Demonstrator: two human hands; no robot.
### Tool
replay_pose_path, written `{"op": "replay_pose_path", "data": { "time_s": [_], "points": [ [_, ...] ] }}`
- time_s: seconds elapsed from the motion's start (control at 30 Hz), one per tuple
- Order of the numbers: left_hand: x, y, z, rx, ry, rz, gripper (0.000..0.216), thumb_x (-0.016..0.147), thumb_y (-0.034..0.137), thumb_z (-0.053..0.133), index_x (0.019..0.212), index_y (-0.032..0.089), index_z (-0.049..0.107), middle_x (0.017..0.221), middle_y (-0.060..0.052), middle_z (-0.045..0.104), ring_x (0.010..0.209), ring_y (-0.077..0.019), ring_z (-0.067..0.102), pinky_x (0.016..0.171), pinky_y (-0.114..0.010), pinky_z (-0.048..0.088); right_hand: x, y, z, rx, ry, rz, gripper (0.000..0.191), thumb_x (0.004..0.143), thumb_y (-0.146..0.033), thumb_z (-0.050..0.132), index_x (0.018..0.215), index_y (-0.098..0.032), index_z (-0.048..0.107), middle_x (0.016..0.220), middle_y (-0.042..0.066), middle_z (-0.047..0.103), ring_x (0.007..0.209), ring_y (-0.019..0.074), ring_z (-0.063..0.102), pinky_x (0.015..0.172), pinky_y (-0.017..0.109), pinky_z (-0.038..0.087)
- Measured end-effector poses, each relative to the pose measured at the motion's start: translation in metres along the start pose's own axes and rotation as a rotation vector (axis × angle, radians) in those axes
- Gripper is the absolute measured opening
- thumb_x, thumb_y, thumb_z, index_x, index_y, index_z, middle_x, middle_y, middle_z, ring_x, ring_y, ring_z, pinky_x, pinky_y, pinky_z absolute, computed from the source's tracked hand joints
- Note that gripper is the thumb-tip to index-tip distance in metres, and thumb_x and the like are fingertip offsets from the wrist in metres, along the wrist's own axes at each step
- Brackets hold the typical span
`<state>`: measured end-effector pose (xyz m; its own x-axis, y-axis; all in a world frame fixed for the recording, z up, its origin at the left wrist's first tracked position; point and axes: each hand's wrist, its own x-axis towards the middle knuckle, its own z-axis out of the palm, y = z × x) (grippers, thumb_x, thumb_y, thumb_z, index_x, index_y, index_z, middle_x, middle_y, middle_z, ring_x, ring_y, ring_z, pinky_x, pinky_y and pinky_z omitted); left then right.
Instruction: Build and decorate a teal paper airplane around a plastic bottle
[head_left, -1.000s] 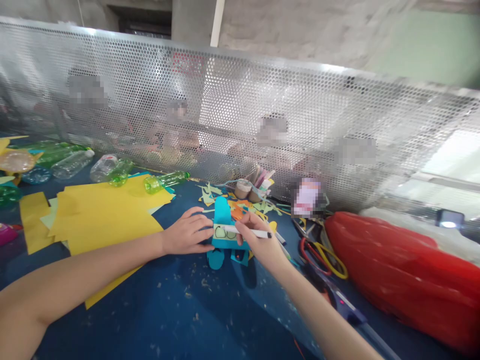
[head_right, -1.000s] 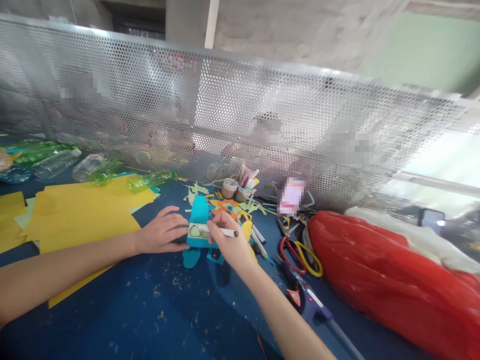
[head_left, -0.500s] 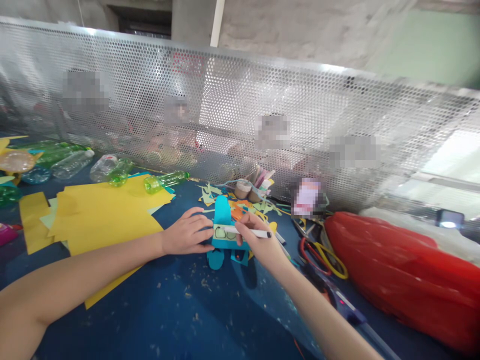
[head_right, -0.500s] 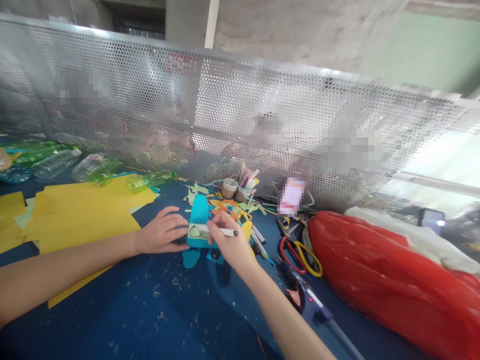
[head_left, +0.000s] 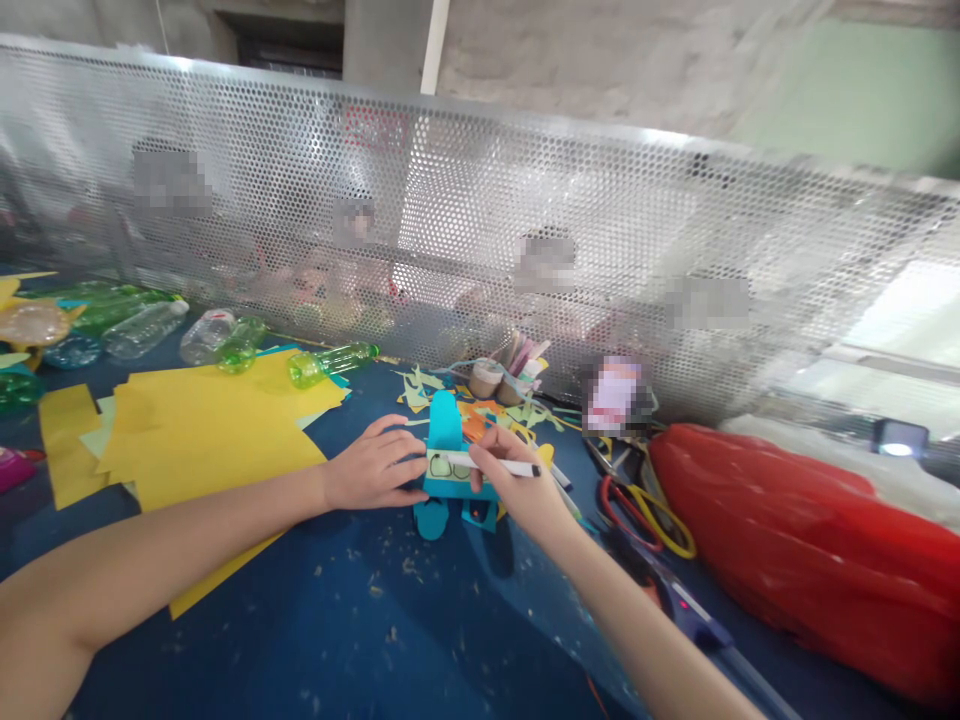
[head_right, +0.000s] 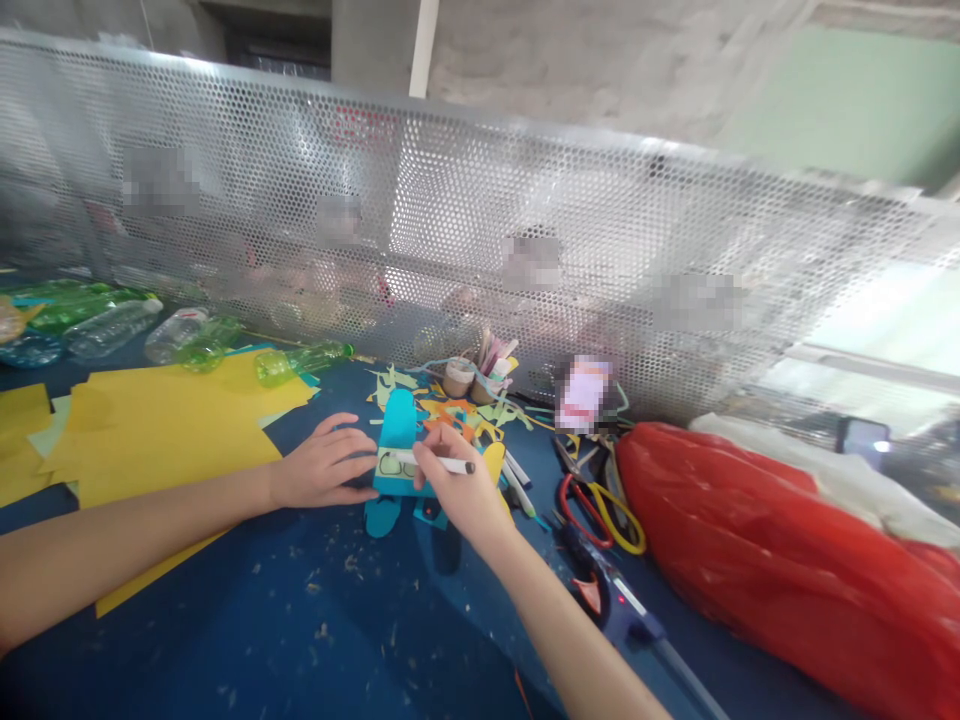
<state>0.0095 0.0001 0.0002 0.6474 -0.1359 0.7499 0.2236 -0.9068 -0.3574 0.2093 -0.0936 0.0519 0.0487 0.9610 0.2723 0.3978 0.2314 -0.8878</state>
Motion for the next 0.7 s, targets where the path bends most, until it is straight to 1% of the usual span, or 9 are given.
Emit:
{"op": "replay_pose_path", "data": {
  "time_s": [0.37,0.7],
  "points": [
    [0.0001,-0.0002,0.0001,0.019,-0.004,-0.004,0.024,0.086,0.043,0.058,0.091,0.019,0.058,0.09,-0.005,0.067,0.085,-0.0174,0.063,0.1,-0.042,0.038,-0.0002,0.001,0.0003,0.0,-0.002,-0.01,0.025,0.081,-0.04,0.054,0.066,-0.025,0.04,0.049,-0.005,0.057,0.051,0.0163,0.049,0.059,0.031,0.041],
    [0.0005,0.0,-0.0004,0.004,-0.006,-0.003,0.024,0.085,0.041,0.059,0.093,0.019,0.057,0.091,-0.005,0.066,0.085,-0.0176,0.062,0.1,-0.042,0.038,-0.0012,-0.0021,0.0005,-0.02,-0.006,0.015,0.025,0.081,-0.038,0.054,0.065,-0.025,0.041,0.05,-0.005,0.057,0.051,0.0163,0.049,0.057,0.03,0.039]
  ]
}}
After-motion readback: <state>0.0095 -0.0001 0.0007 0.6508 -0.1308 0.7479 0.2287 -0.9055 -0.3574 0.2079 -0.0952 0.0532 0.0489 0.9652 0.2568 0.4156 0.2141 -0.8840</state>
